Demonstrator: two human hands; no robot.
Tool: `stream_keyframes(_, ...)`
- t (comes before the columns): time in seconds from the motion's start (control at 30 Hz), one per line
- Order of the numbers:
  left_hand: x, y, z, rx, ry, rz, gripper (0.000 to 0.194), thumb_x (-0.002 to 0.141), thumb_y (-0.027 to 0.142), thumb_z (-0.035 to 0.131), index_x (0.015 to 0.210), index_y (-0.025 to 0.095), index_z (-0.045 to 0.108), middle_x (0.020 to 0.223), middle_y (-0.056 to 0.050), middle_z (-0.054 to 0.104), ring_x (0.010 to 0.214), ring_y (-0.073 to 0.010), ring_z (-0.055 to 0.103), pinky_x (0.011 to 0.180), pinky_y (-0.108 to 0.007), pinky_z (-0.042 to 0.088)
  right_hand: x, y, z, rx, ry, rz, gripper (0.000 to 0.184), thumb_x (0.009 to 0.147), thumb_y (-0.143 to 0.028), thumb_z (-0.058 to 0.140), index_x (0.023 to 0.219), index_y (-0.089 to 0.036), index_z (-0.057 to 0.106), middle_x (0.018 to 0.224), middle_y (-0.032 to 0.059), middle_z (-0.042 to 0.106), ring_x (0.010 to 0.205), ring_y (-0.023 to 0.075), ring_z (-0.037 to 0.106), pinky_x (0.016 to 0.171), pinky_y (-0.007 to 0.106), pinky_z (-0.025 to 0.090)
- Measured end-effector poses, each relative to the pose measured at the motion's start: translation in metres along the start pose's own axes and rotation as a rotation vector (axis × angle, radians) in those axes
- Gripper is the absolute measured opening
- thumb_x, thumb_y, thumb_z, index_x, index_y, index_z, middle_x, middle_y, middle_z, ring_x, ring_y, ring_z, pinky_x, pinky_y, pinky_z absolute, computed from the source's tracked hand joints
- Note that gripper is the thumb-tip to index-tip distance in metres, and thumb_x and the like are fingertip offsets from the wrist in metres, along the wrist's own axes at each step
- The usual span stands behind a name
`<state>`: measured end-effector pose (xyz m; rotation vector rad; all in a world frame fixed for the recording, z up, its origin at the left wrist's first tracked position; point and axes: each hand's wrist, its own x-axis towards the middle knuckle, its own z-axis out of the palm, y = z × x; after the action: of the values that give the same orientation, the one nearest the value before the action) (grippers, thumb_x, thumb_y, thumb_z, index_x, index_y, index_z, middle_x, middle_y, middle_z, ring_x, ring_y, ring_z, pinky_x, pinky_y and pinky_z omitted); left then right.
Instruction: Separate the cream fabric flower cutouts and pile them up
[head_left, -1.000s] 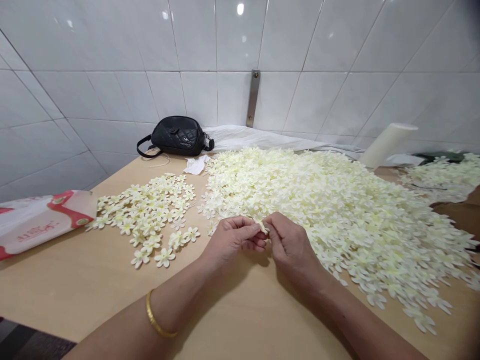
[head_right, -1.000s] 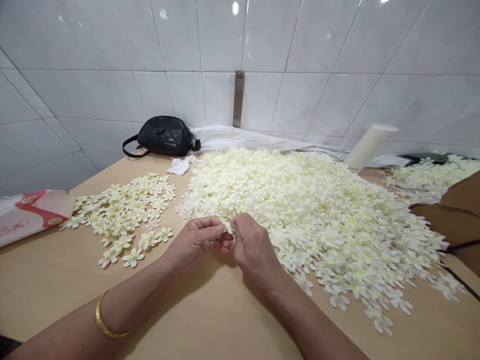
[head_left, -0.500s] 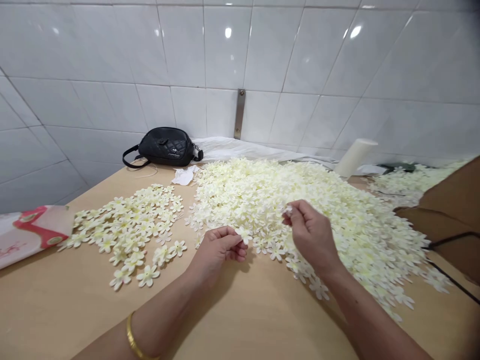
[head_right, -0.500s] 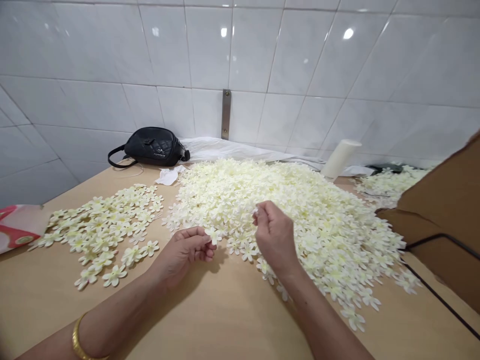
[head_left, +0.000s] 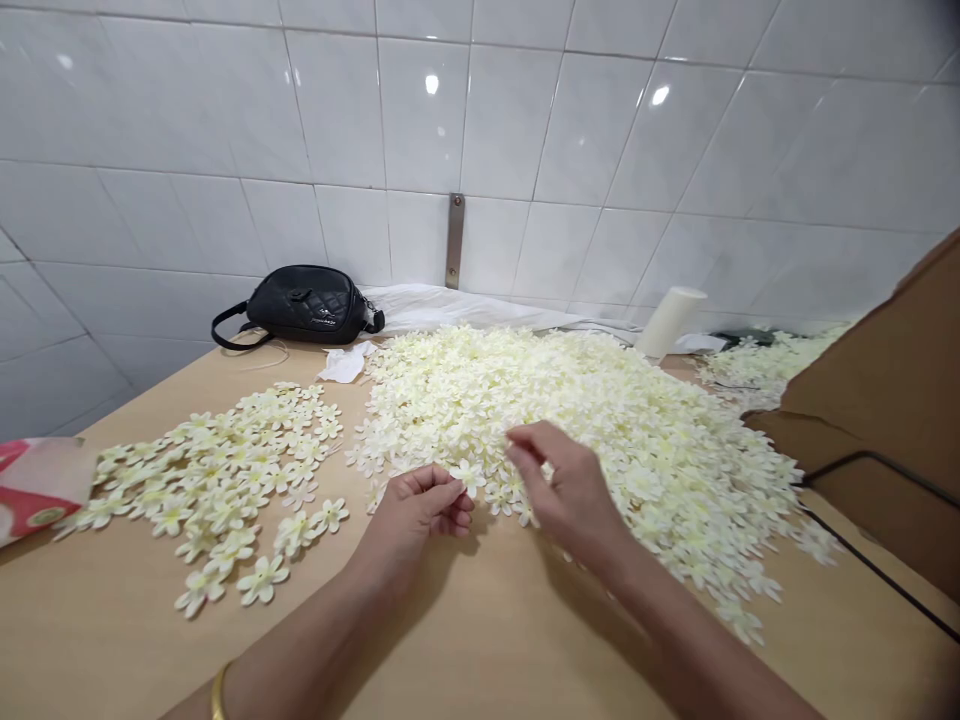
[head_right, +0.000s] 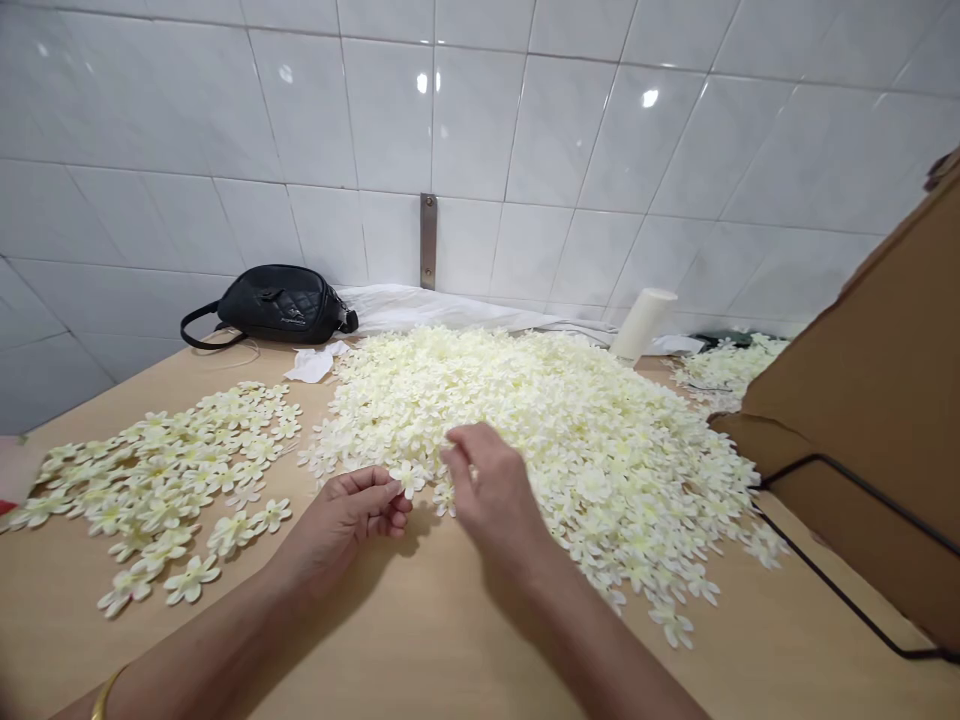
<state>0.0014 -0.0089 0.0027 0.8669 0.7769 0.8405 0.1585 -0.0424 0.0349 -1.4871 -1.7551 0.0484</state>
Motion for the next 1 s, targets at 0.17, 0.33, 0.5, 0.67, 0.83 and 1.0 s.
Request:
stream_keyframes(0.17, 0.000, -0.005, -0.002, -0.063, -0.036, 0.015, 0.016, 0.066, 0.021, 0.065, 0.060, 0.012, 0.053, 0.055, -0.002, 0.057, 0.050, -0.0091, 0.051, 0.054, -0.024, 0.042, -0.017, -0.012, 0.025, 0.116, -0.162, -0.054, 0.020, 0.083, -0.012, 0.039, 0.078, -0.018, 0.058, 0.072, 0.0035, 0.056, 0.065, 0.0136, 0.051, 0.060, 0.025, 0.041)
stream_keyframes(0.33, 0.000, -0.007, -0.004, -0.073, -0.092, 0.000, 0.015, 0.065, 0.021, 0.066, 0.061, 0.012, 0.054, 0.056, -0.003, 0.058, 0.051, -0.0112, 0.053, 0.058, -0.029, 0.044, -0.022, -0.002, 0.029, 0.120, -0.217, -0.069, 0.024, 0.083, -0.011, 0.036, 0.075, -0.017, 0.058, 0.070, 0.0038, 0.055, 0.064, 0.0137, 0.051, 0.060, 0.024, 0.040)
stream_keyframes(0.5, -0.001, -0.005, -0.003, -0.020, -0.111, 0.008, 0.014, 0.063, 0.018, 0.068, 0.064, 0.011, 0.056, 0.059, -0.005, 0.060, 0.055, -0.0108, 0.055, 0.061, -0.026, 0.044, -0.024, 0.002, 0.029, 0.031, -0.201, -0.127, 0.021, 0.078, -0.007, 0.037, 0.076, -0.016, 0.056, 0.072, 0.0051, 0.055, 0.063, 0.0142, 0.050, 0.058, 0.023, 0.039)
stream_keyframes(0.67, 0.000, -0.007, -0.003, -0.031, -0.122, -0.007, 0.015, 0.061, 0.018, 0.069, 0.064, 0.011, 0.055, 0.059, -0.005, 0.062, 0.055, -0.0120, 0.057, 0.061, -0.027, 0.044, -0.025, 0.005, 0.032, 0.013, -0.185, -0.119, 0.018, 0.079, -0.009, 0.037, 0.074, -0.016, 0.053, 0.069, 0.0035, 0.053, 0.059, 0.0128, 0.048, 0.055, 0.023, 0.037)
stream_keyframes(0.83, 0.001, -0.005, -0.002, -0.050, -0.130, -0.022, 0.015, 0.061, 0.016, 0.068, 0.062, 0.011, 0.054, 0.059, -0.006, 0.062, 0.054, -0.0116, 0.057, 0.059, -0.026, 0.044, -0.025, 0.002, 0.031, 0.088, -0.180, 0.000, 0.023, 0.084, -0.017, 0.036, 0.065, -0.017, 0.048, 0.057, -0.0008, 0.048, 0.051, 0.0102, 0.043, 0.050, 0.021, 0.034)
stream_keyframes(1.0, -0.002, -0.001, -0.001, -0.018, -0.092, -0.017, 0.013, 0.062, 0.014, 0.065, 0.061, 0.011, 0.052, 0.056, -0.004, 0.060, 0.052, -0.0107, 0.055, 0.056, -0.025, 0.043, -0.025, -0.003, 0.032, 0.132, -0.181, 0.031, 0.025, 0.085, -0.020, 0.036, 0.065, -0.017, 0.052, 0.057, -0.0006, 0.050, 0.052, 0.0104, 0.044, 0.050, 0.022, 0.035)
